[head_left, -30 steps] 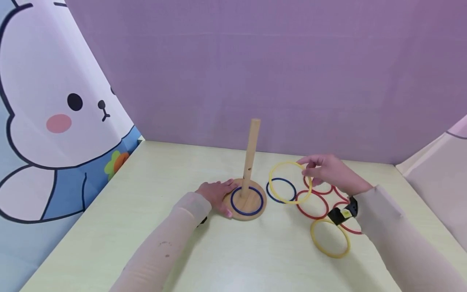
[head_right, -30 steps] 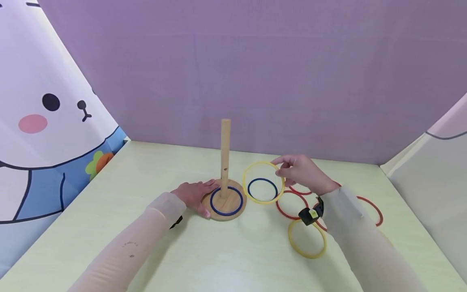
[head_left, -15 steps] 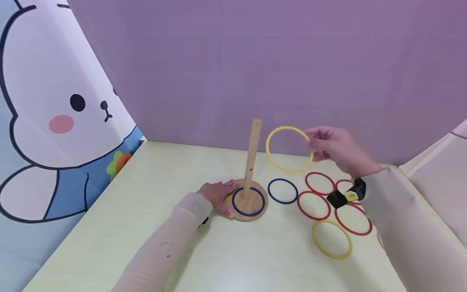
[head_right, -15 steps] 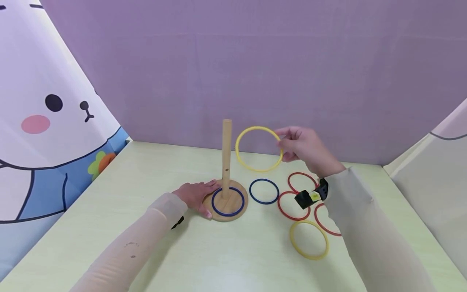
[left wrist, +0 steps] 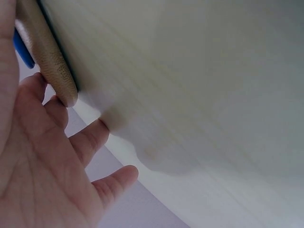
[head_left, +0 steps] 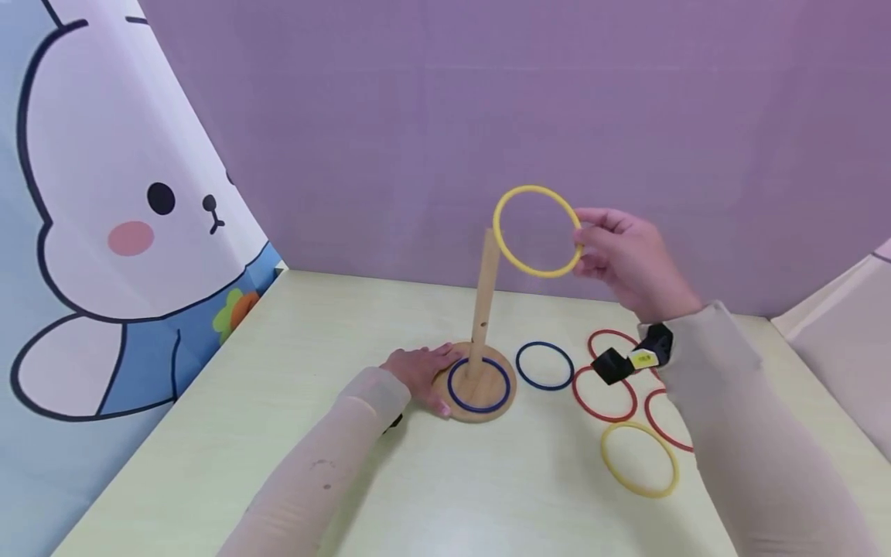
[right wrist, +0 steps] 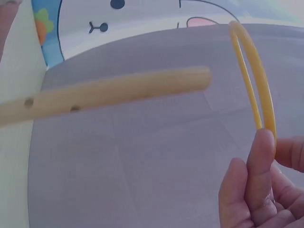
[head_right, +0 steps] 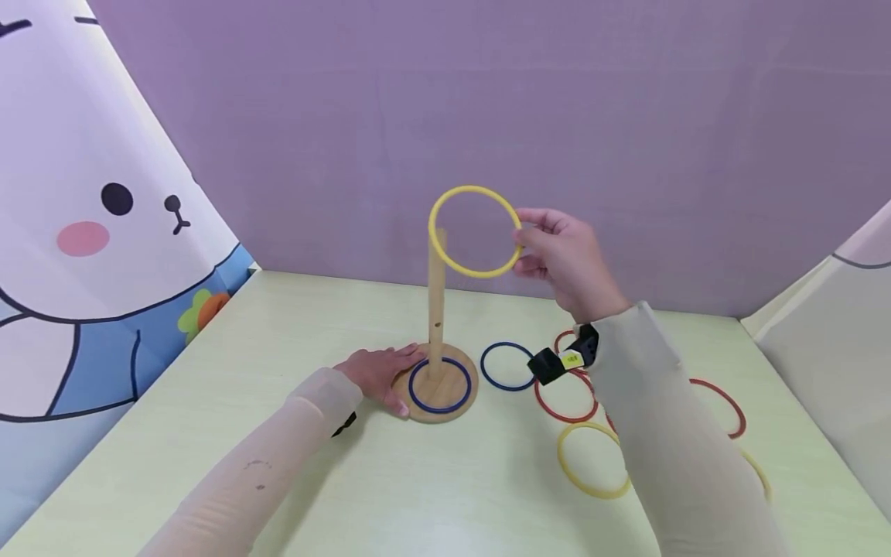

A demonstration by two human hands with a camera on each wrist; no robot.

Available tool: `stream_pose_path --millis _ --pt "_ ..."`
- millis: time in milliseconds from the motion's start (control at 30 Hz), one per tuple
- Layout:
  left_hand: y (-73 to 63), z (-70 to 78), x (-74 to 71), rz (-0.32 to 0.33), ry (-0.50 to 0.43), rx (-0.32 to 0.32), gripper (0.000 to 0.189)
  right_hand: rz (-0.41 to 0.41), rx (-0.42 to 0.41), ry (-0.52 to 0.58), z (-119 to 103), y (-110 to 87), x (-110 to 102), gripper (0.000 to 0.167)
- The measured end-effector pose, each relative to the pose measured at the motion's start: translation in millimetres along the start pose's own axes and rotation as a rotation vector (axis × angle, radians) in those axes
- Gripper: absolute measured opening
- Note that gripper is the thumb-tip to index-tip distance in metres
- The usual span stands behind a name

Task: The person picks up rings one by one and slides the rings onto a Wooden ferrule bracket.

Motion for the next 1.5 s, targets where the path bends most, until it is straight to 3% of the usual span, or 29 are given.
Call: stream_pose_path --millis 200,467,733,967,1167,1500 --pt "1.0 -1.4 2.3 -0.003 0.017 -0.01 0.099 -0.01 0.015 0.121 1.6 4.2 15.9 0.024" --pt "0.6 0.7 1.2 -0.009 0.027 -0.007 0.099 0.071 0.026 0.124 6.0 8.4 29.4 0.025" --pt "0.4 4.2 0.4 -0.007 0.032 0.0 0.099 0.039 0.091 0.146 15.1 13.0 41.5 0.015" --pt "2.3 2.5 2.0 -0.004 0.044 -0.008 0.099 -0.002 0.178 -0.017 25.4 16.5 42.8 0.024" --pt "1.8 1.8 1.7 -0.004 0.038 -0.005 0.099 -0.066 0.204 -0.16 36.8 18.6 43.5 0.038" --pt "0.6 1.7 2.0 -0.011 0.042 -0.017 0.099 -0.145 0.244 -0.288 62.6 18.7 47.0 0.039"
Point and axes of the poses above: each hand's wrist, its own y-axis towards the middle knuckle, its own x-axis out of the palm, z = x × y, the point moved 7 cm from there along y, towards the middle knuckle, and after that the axes turned 5 degrees about z, right-handed, at the moved point
